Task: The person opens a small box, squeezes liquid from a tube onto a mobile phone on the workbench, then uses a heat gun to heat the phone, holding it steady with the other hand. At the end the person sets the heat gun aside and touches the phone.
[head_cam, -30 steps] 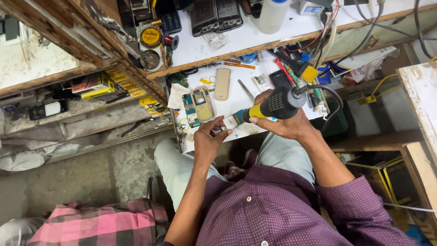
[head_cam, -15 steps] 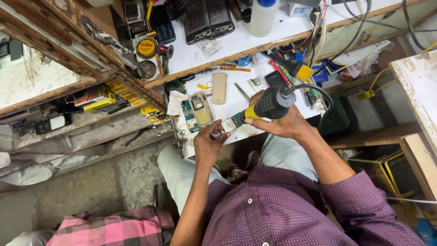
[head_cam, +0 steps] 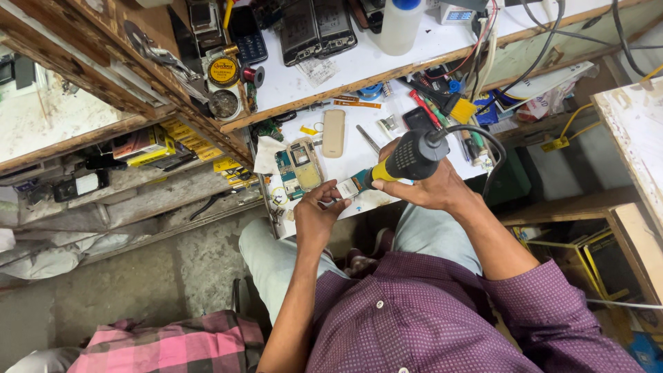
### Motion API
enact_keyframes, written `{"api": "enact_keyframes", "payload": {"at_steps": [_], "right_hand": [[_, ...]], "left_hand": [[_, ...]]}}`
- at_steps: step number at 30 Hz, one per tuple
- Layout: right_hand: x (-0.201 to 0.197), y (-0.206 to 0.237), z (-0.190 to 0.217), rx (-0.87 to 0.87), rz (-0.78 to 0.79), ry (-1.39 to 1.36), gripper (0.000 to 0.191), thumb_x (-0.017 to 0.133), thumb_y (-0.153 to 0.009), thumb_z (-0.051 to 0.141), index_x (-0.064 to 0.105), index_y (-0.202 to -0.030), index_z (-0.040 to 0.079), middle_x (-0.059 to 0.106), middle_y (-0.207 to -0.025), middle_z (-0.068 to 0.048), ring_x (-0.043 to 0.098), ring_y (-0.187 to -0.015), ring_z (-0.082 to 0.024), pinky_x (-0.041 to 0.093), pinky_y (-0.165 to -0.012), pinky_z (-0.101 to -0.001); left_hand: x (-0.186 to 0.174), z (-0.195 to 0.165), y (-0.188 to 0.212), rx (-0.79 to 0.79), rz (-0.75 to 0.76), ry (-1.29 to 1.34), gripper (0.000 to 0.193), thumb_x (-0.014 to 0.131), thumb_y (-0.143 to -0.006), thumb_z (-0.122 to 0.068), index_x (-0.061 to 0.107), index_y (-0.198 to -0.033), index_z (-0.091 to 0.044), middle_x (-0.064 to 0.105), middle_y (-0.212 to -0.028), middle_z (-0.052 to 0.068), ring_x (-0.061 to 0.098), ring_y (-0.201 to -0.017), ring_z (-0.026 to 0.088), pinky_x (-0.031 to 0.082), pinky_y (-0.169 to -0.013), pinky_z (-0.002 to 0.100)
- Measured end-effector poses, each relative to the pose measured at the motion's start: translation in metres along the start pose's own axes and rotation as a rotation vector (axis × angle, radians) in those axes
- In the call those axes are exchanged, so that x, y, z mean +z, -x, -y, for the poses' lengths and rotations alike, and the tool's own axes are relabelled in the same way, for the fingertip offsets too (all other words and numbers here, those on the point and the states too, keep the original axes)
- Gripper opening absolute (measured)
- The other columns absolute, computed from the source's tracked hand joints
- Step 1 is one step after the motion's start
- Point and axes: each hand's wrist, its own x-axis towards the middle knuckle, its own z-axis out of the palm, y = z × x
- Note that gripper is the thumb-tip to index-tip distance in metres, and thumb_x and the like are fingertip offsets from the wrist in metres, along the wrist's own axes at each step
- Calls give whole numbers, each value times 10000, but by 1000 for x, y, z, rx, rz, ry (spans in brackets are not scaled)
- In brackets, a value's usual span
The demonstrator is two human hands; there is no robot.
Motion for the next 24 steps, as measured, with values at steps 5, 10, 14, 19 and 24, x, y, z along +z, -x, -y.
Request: {"api": "enact_keyframes", "payload": {"at_steps": [5,10,14,19,24], "right_hand": [[-1,0,0,-41,-10,-1,370,884,-787,220,677,-1038,44,703,-1010,-63,693,-908,-181,551,-785,-324],[-1,1,-1,-18,-16,-12,395,886,-778,224,667,-1049,38,703,-1016,-64,693,-914,-187,552,-783,-326],[-1,1,-3,-47,-16,16,373,888,-782,223,680,-1034,43,704,-1027,-71,696,-919,-188,553,-785,-330],[-1,1,-3,-33,-29,-17,384,883,-786,233,669,-1043,44,703,-1026,-64,695,-922,-187,553,-790,-329],[1,2,-3,-37,-23,9,362,883,-784,226,689,-1032,48,703,-1023,-68,695,-920,-189,552,-783,-328]], "left_hand": [[1,0,1,-26,3,28,523,894,-718,-157,741,-1206,-47,786,-959,46,669,-831,123,553,-705,283],[-2,-5,2,9,-1,8,473,893,-720,-147,760,-1162,-40,785,-955,49,662,-834,127,542,-682,287],[-5,-13,3,25,4,13,459,895,-709,-144,756,-1132,-35,754,-997,58,647,-845,133,545,-665,282],[-9,-19,5,52,8,17,456,888,-724,-143,752,-1145,-32,747,-1038,71,644,-869,138,538,-662,281],[-10,-19,8,62,-4,30,445,876,-736,-139,743,-1145,-24,764,-1032,74,663,-849,143,545,-674,285]]}}
